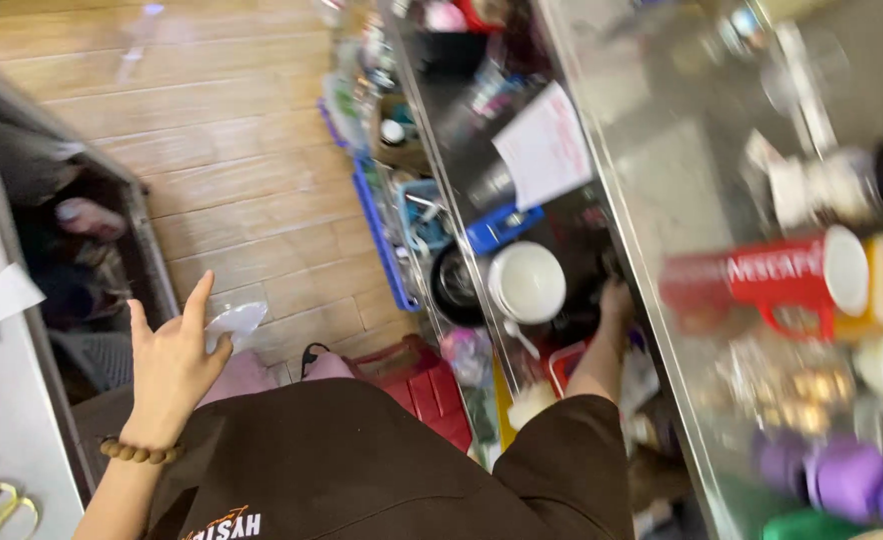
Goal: Cutting out a parchment paper circle and writing order details on a receipt in a bakery kitchen.
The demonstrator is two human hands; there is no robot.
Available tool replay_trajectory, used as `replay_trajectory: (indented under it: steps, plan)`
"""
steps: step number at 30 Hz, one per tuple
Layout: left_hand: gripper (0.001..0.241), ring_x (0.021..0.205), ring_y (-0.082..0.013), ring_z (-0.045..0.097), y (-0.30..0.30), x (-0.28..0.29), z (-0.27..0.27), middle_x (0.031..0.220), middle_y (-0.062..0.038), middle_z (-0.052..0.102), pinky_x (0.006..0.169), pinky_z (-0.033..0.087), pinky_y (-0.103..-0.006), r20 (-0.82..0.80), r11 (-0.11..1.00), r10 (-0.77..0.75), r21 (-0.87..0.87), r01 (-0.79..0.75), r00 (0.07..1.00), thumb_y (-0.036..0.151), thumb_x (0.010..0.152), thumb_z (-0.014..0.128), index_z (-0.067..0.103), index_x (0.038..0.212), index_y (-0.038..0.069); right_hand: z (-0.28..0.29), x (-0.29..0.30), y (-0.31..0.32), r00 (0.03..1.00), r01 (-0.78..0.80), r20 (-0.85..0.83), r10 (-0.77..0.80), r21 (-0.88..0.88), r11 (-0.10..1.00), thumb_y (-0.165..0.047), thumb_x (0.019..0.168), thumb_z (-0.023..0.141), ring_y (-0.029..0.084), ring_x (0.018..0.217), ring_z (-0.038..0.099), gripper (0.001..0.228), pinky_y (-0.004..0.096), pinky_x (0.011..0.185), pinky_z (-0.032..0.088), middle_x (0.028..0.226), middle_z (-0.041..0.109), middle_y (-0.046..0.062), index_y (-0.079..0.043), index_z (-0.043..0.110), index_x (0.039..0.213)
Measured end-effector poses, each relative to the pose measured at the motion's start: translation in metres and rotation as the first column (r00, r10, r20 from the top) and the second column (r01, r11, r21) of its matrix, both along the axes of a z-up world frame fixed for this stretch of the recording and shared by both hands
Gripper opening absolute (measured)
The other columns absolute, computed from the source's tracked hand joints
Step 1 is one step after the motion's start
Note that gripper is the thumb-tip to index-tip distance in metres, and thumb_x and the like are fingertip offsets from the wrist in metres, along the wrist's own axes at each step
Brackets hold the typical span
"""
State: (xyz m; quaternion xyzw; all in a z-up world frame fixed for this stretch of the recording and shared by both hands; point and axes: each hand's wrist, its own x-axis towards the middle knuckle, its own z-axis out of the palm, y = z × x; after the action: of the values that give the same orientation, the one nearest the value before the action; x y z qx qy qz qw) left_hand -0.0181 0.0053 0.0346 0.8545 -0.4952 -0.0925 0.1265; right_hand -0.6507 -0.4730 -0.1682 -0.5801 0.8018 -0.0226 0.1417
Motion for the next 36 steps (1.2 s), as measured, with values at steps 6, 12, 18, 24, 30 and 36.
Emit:
replay_trajectory:
  steps: [6, 12, 18, 24, 30, 36]
  plan:
    - [0.094, 0.074, -0.0286, 0.069, 0.021, 0.012, 0.007, 0.072, -0.009, 0.068, 0.125, 0.029, -0.0653, 0.037, 0.978, 0.182, 0.099, -0.185, 0.983, 0.025, 0.078, 0.078, 0.034, 0.161, 0.018, 0.003, 0.015, -0.044, 0.999, -0.048, -0.012, 0.047, -0.08, 0.996, -0.045, 0.099, 0.06, 0.046, 0.127, 0.05, 0.061, 0.054, 0.102, 0.041, 0.146, 0.05, 0.025, -0.003, 0.053, 0.143]
    - [0.095, 0.075, -0.0283, 0.07, 0.018, 0.011, 0.005, 0.076, -0.007, 0.071, 0.121, 0.029, -0.0675, 0.002, 0.984, 0.175, 0.036, -0.175, 0.985, 0.024, 0.077, 0.077, 0.033, 0.16, 0.018, -0.005, 0.025, -0.014, 0.985, 0.111, -0.122, -0.118, -0.066, 0.992, -0.04, 0.104, 0.069, 0.046, 0.112, 0.066, 0.039, 0.056, 0.094, 0.05, 0.13, 0.071, 0.024, -0.008, 0.071, 0.125]
    - [0.09, 0.076, -0.0275, 0.068, 0.004, 0.016, 0.006, 0.078, -0.006, 0.07, 0.123, 0.031, -0.0668, 0.019, 0.996, 0.086, 0.023, -0.087, 0.996, 0.024, 0.082, 0.078, 0.035, 0.162, 0.016, 0.001, 0.036, 0.04, 0.984, -0.156, -0.127, 0.122, -0.311, 0.937, -0.027, 0.095, 0.079, 0.045, 0.103, 0.063, 0.025, 0.054, 0.087, 0.049, 0.109, 0.07, 0.022, -0.005, 0.071, 0.105]
    - [0.09, 0.075, -0.0262, 0.069, -0.015, 0.01, 0.003, 0.076, -0.006, 0.07, 0.124, 0.031, -0.0662, 0.008, 0.999, -0.041, 0.013, 0.041, 0.999, 0.023, 0.082, 0.078, 0.036, 0.161, 0.016, 0.028, 0.076, 0.093, 0.948, -0.305, -0.052, 0.313, -0.418, 0.856, -0.021, 0.094, 0.075, 0.045, 0.103, 0.061, 0.022, 0.053, 0.086, 0.05, 0.113, 0.064, 0.021, -0.004, 0.066, 0.105]
    - [0.092, 0.084, -0.0286, 0.071, -0.02, 0.005, 0.003, 0.086, -0.008, 0.073, 0.122, 0.029, -0.067, 0.007, 0.988, -0.132, -0.082, 0.132, 0.991, 0.022, 0.079, 0.078, 0.038, 0.161, 0.016, 0.03, 0.083, 0.099, 0.936, -0.286, 0.051, 0.349, -0.468, 0.836, -0.021, 0.098, 0.073, 0.043, 0.105, 0.063, 0.02, 0.05, 0.086, 0.051, 0.112, 0.065, 0.018, -0.007, 0.064, 0.109]
    - [0.091, 0.083, -0.0289, 0.07, -0.011, -0.001, 0.006, 0.087, -0.009, 0.073, 0.123, 0.029, -0.0663, -0.005, 0.99, -0.128, -0.067, 0.127, 0.992, 0.023, 0.079, 0.078, 0.039, 0.162, 0.016, 0.074, 0.101, 0.091, 0.831, -0.25, 0.399, 0.389, -0.357, 0.9, -0.01, 0.097, 0.059, 0.035, 0.12, 0.059, 0.044, 0.044, 0.086, 0.05, 0.146, 0.048, 0.019, -0.006, 0.054, 0.141]
